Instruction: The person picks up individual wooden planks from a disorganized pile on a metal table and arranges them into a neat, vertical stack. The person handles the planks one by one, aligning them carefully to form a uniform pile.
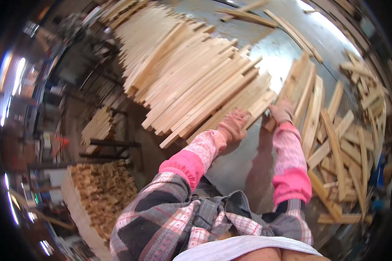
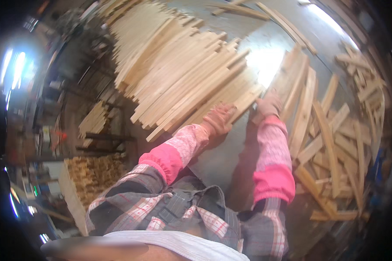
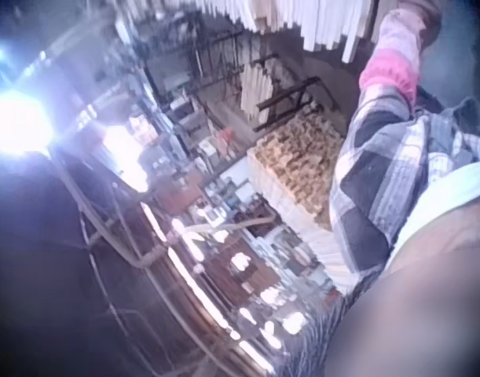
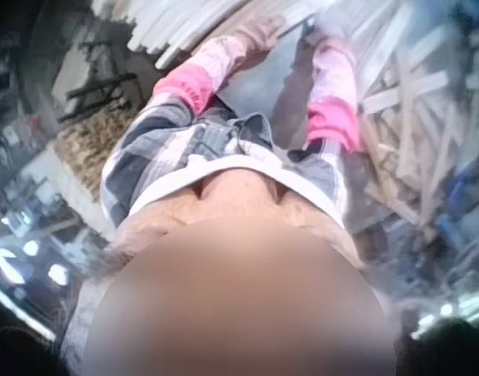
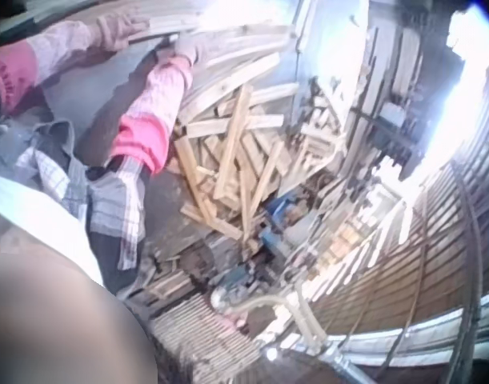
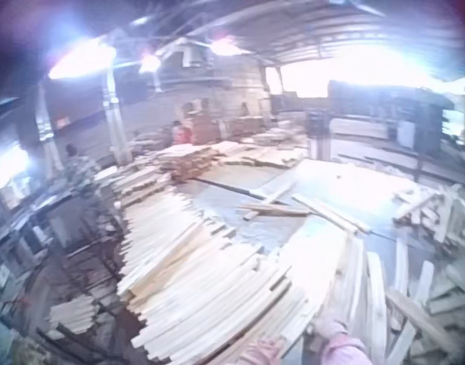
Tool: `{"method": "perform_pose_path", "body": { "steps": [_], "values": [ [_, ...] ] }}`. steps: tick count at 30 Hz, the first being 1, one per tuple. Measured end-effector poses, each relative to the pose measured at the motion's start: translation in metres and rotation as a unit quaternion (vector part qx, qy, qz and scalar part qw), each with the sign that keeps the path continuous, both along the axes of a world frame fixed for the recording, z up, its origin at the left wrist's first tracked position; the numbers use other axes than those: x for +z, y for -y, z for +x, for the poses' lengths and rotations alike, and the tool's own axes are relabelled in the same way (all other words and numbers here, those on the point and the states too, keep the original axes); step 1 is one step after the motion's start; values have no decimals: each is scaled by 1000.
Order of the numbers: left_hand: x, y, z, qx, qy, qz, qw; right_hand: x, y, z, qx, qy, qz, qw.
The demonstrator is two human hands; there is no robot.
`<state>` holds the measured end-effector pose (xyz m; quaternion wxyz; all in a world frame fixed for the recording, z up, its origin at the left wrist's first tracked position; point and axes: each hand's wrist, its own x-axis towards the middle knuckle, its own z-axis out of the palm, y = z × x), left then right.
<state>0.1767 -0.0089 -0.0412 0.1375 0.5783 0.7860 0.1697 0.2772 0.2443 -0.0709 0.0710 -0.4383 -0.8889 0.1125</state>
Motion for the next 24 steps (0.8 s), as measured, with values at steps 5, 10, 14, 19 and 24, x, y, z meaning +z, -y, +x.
{"method": "perform_pose_path", "body": {
  "steps": [5,10,14,19,24],
  "values": [
    [-13,-1,-3,-18,-9,26,999,27,-3,-13,-151,41,-142,977],
    [12,-3,-20,21,85,41,995,57,-4,50,-152,-393,-424,802],
    [68,-47,-83,-43,-39,330,942,106,39,108,-97,-429,-442,782],
    [194,-62,-176,-88,-493,313,807,162,116,133,22,-427,-593,682],
    [222,-10,-240,-152,-308,-25,939,157,135,123,101,-413,-650,630]
  ]
}}
